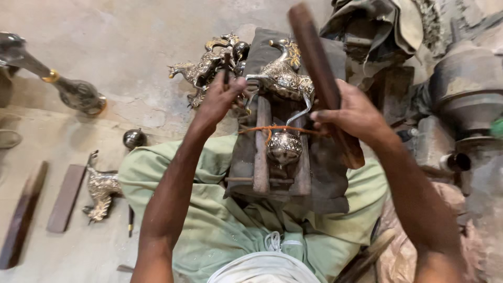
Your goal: The person sits on the floor holding a punch against an embossed metal figurine and strikes the punch with a wooden mallet, working the decorative surface. They reposition the figurine and the punch repeatedly while hammering, then set the piece down and pick up another figurine.
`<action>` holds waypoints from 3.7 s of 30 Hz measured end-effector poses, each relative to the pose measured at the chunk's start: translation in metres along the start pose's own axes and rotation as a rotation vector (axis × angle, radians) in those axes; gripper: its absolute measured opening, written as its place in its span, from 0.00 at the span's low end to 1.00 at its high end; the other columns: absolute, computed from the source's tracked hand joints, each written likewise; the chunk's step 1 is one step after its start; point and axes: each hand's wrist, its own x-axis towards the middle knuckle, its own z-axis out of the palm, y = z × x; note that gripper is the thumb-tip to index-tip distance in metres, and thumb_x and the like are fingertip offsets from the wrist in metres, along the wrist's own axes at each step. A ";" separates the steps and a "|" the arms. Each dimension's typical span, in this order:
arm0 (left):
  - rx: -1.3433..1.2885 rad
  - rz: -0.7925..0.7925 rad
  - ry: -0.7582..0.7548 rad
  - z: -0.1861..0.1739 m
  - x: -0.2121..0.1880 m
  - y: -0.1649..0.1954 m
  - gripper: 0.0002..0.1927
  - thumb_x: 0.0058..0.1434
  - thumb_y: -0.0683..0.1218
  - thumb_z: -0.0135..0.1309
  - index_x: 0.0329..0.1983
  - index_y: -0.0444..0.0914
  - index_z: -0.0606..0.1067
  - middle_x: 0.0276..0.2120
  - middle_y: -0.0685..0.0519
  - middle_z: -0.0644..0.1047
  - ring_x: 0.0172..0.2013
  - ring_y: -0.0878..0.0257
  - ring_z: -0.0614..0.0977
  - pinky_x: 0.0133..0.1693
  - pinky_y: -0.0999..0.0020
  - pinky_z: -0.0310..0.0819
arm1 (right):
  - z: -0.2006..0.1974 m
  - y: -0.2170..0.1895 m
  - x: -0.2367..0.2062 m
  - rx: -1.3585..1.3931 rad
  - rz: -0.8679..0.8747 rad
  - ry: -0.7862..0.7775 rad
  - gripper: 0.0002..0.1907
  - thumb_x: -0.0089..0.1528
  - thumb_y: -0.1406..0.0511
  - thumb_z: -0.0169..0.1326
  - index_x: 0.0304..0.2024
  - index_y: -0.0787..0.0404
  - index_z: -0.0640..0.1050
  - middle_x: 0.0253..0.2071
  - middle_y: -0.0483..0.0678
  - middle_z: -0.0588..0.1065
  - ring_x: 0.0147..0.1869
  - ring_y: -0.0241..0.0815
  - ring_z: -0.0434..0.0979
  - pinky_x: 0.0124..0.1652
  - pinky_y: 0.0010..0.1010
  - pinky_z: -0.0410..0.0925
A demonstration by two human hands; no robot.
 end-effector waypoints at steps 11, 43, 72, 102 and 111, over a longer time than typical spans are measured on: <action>-0.127 0.400 -0.061 0.028 -0.052 0.029 0.15 0.70 0.40 0.56 0.39 0.43 0.59 0.28 0.56 0.72 0.27 0.66 0.75 0.28 0.71 0.70 | 0.026 0.034 -0.034 0.408 -0.229 -0.026 0.25 0.55 0.71 0.64 0.53 0.68 0.72 0.38 0.49 0.75 0.36 0.38 0.80 0.40 0.29 0.75; 0.928 0.591 -0.218 0.144 -0.116 0.079 0.20 0.73 0.56 0.50 0.45 0.33 0.67 0.28 0.47 0.73 0.24 0.60 0.73 0.24 0.60 0.68 | -0.009 0.179 -0.144 0.515 -0.084 0.330 0.26 0.62 0.68 0.61 0.59 0.60 0.67 0.33 0.45 0.72 0.30 0.34 0.74 0.28 0.29 0.71; 0.587 0.040 -0.367 0.153 -0.138 0.058 0.14 0.66 0.46 0.57 0.53 0.36 0.74 0.42 0.50 0.79 0.37 0.60 0.86 0.34 0.70 0.87 | -0.019 0.196 -0.154 0.638 -0.177 0.159 0.30 0.61 0.70 0.61 0.64 0.61 0.66 0.28 0.44 0.71 0.26 0.34 0.72 0.27 0.26 0.69; 1.276 0.561 -0.645 0.205 -0.119 0.066 0.36 0.53 0.35 0.61 0.65 0.47 0.67 0.35 0.47 0.83 0.37 0.46 0.85 0.34 0.45 0.75 | -0.072 0.239 -0.199 -0.548 -0.594 0.637 0.29 0.55 0.72 0.69 0.56 0.66 0.71 0.38 0.61 0.77 0.42 0.46 0.80 0.40 0.36 0.73; 1.113 0.570 -0.626 0.188 -0.124 0.062 0.32 0.56 0.36 0.62 0.63 0.45 0.67 0.40 0.46 0.83 0.37 0.46 0.86 0.32 0.50 0.79 | -0.078 0.236 -0.196 -0.346 -0.495 0.532 0.23 0.66 0.64 0.68 0.54 0.61 0.69 0.38 0.52 0.79 0.40 0.42 0.83 0.39 0.32 0.75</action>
